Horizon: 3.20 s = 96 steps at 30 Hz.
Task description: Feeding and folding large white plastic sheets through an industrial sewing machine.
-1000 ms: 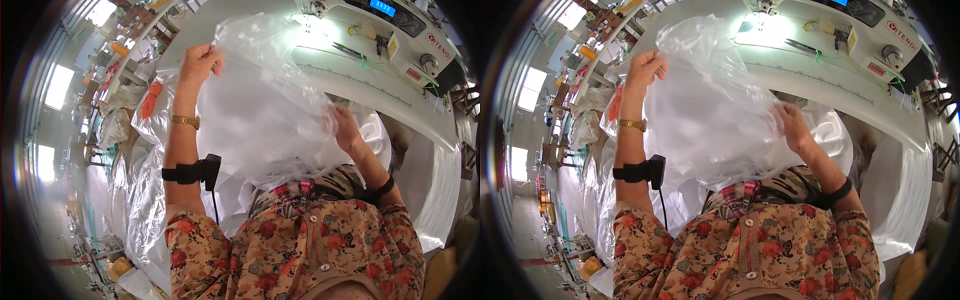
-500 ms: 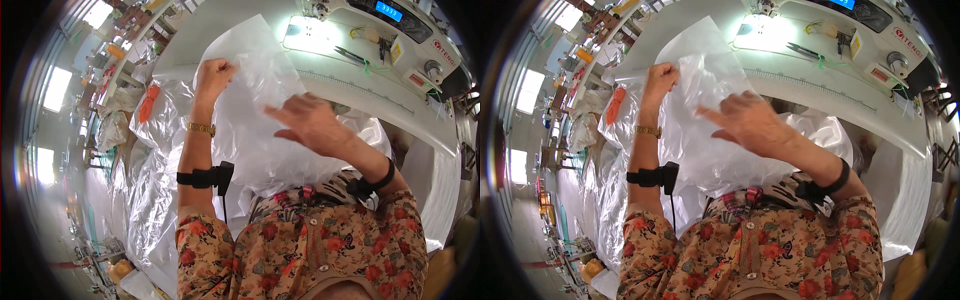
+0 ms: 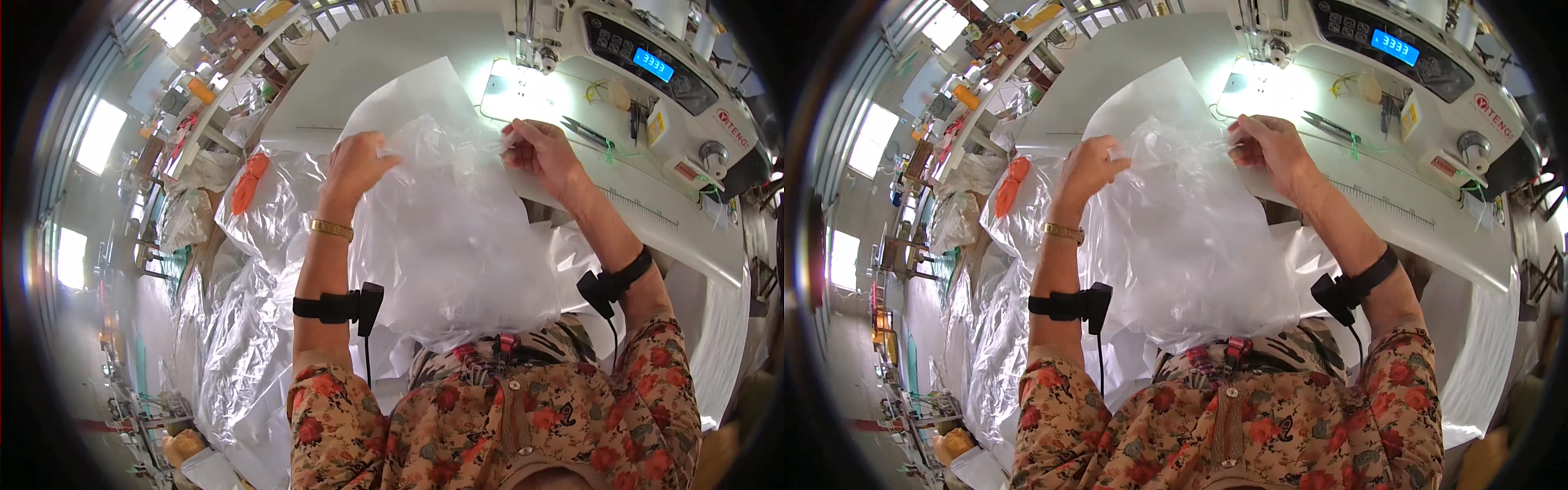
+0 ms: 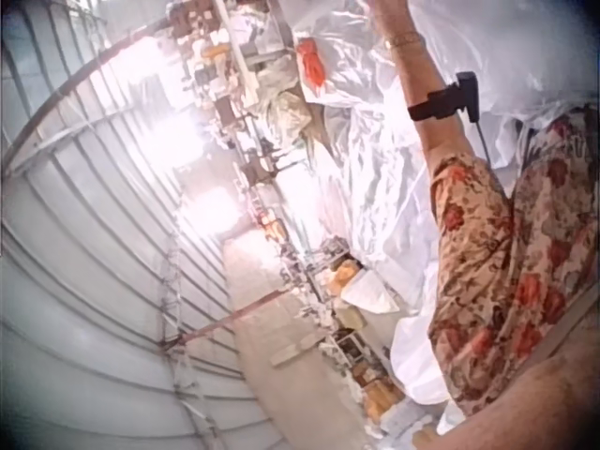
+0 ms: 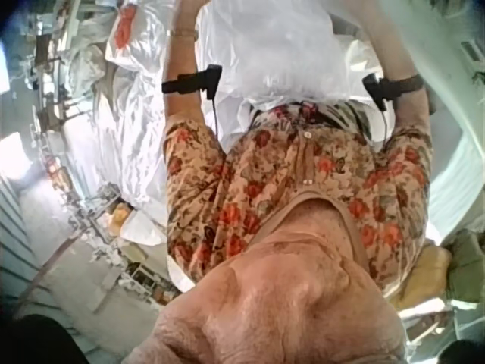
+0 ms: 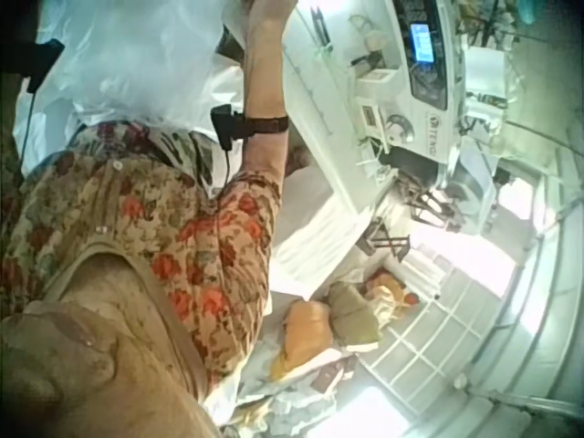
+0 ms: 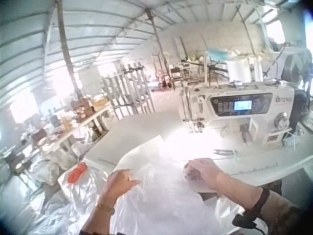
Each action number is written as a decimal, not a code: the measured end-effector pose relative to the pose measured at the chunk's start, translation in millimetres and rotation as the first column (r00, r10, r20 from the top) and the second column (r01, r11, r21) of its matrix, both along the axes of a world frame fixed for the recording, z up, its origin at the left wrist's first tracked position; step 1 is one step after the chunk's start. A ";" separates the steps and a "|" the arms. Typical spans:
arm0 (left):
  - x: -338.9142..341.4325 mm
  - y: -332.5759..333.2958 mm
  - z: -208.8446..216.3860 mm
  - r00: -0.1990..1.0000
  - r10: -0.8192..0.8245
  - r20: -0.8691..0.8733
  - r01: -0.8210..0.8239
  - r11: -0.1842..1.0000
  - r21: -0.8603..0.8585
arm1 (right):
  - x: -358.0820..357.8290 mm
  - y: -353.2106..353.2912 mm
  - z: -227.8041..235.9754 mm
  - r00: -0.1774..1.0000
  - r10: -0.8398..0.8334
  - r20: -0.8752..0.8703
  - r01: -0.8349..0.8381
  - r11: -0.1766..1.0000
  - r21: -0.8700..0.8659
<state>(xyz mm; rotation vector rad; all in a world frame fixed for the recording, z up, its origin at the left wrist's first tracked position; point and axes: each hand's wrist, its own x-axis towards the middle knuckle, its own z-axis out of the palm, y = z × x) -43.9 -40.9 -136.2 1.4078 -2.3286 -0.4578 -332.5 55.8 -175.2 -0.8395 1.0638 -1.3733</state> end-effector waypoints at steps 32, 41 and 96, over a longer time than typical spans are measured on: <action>-61.5 -32.7 71.9 0.776 -0.390 -0.496 0.331 0.921 -0.206 | 68.2 41.2 -22.1 0.889 0.190 -0.416 -0.261 0.958 -0.121; -53.3 -67.5 104.8 0.882 -0.289 -0.372 0.211 0.948 -0.237 | 21.7 68.1 7.2 0.841 0.528 0.116 -0.493 0.838 -0.236; -85.1 -164.3 -30.2 0.927 -0.330 -0.177 0.250 0.898 -0.363 | 38.4 19.2 -17.5 0.208 -0.443 -0.872 -0.407 0.771 -0.489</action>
